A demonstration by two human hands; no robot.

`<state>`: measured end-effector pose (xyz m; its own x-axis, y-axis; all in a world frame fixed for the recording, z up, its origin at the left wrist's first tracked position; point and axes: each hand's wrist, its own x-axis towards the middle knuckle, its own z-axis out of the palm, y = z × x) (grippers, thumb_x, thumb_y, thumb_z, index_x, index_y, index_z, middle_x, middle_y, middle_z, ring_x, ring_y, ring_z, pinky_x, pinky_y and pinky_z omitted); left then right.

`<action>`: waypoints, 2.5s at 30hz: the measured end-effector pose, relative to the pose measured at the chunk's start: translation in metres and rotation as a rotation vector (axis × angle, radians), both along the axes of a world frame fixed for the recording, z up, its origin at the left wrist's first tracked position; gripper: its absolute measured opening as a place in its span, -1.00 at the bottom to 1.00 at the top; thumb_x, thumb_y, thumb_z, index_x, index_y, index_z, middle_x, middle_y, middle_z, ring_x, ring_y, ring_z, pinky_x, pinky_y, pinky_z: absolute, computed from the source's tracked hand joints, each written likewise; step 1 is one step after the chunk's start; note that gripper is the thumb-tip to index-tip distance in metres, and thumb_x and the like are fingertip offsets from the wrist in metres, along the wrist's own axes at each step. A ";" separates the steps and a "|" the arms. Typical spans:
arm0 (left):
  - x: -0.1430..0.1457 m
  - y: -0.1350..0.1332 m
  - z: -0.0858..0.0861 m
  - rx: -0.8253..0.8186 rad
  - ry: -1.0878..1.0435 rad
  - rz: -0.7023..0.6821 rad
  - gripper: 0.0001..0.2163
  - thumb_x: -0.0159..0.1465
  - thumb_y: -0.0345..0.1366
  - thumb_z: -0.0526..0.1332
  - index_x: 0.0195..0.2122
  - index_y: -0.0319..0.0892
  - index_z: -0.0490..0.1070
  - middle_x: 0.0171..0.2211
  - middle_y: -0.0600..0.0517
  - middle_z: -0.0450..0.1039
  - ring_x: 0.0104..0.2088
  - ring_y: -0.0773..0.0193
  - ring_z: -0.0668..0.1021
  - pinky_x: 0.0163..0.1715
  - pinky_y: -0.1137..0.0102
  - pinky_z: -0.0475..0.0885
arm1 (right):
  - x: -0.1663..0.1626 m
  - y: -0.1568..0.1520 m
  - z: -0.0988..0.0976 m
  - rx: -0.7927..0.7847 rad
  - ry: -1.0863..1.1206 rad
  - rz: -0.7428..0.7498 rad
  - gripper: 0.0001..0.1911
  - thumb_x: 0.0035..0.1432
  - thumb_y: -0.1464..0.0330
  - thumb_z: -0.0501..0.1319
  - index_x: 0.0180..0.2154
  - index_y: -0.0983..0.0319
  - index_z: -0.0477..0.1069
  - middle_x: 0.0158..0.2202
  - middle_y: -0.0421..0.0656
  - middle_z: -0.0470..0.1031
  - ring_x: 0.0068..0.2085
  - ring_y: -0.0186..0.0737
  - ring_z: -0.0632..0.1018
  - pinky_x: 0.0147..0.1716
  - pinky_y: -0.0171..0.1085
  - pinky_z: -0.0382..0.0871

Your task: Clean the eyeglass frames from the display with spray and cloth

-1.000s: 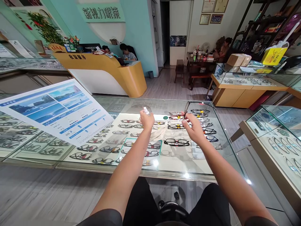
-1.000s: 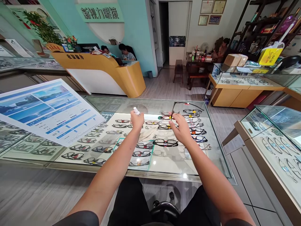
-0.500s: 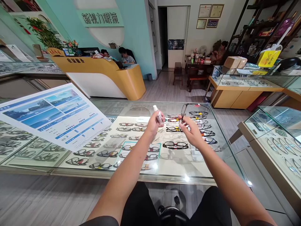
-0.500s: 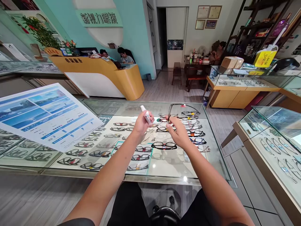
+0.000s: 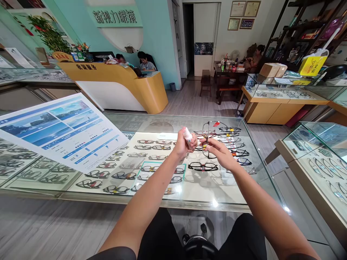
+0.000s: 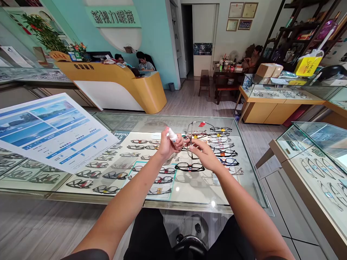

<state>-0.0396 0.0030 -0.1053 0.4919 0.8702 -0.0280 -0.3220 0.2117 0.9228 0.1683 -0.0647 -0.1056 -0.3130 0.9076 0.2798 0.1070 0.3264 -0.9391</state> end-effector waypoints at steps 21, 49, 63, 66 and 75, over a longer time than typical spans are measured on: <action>0.005 -0.007 -0.014 0.302 0.307 0.150 -0.33 0.26 0.47 0.08 -0.49 -0.12 0.31 -0.51 0.03 0.26 -0.49 0.30 0.31 -0.54 0.41 0.08 | -0.001 0.000 0.003 -0.015 0.058 0.045 -0.56 0.44 -0.02 0.21 0.11 0.10 0.61 0.00 -0.07 0.64 -0.10 -0.09 0.59 0.03 -0.06 0.53; -0.060 0.068 -0.045 0.235 0.874 0.799 -0.82 0.29 -0.43 0.26 -0.22 -0.07 0.25 -0.10 -0.09 0.43 0.02 0.01 0.52 0.17 0.14 0.38 | 0.004 0.008 -0.004 -0.055 0.145 -0.123 -0.55 0.46 0.02 0.16 0.18 0.12 0.52 0.11 -0.02 0.65 -0.10 -0.10 0.63 -0.13 -0.13 0.51; -0.068 0.068 -0.047 0.241 0.983 0.779 -0.69 0.22 -0.42 0.37 -0.11 -0.08 0.28 -0.06 -0.15 0.50 0.01 -0.06 0.58 0.09 0.11 0.43 | 0.005 0.008 -0.002 -0.052 0.167 -0.098 -0.55 0.45 0.01 0.18 0.17 0.12 0.53 0.11 -0.02 0.65 -0.12 -0.11 0.61 -0.14 -0.14 0.49; -0.067 0.056 -0.031 0.300 0.988 0.857 -0.56 0.19 -0.47 0.40 -0.01 -0.11 0.22 0.15 -0.24 0.39 0.23 -0.05 0.48 0.25 0.11 0.35 | 0.005 0.008 -0.002 -0.046 0.179 -0.103 -0.54 0.43 0.01 0.20 0.15 0.13 0.54 0.10 -0.02 0.66 -0.13 -0.12 0.60 -0.15 -0.15 0.48; -0.105 -0.075 -0.001 0.591 1.217 0.335 -0.91 0.41 -0.21 0.22 -0.21 -0.07 0.41 -0.23 0.04 0.54 -0.20 0.14 0.57 -0.20 0.29 0.36 | 0.004 0.007 -0.003 -0.067 0.195 -0.090 -0.54 0.41 0.00 0.23 0.14 0.12 0.56 0.09 -0.05 0.66 -0.14 -0.13 0.60 -0.11 -0.16 0.46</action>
<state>-0.1446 -0.0716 -0.1059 0.1928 0.9731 0.1261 0.7806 -0.2300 0.5812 0.1727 -0.0572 -0.1086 -0.1760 0.9481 0.2650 -0.0525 0.2597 -0.9642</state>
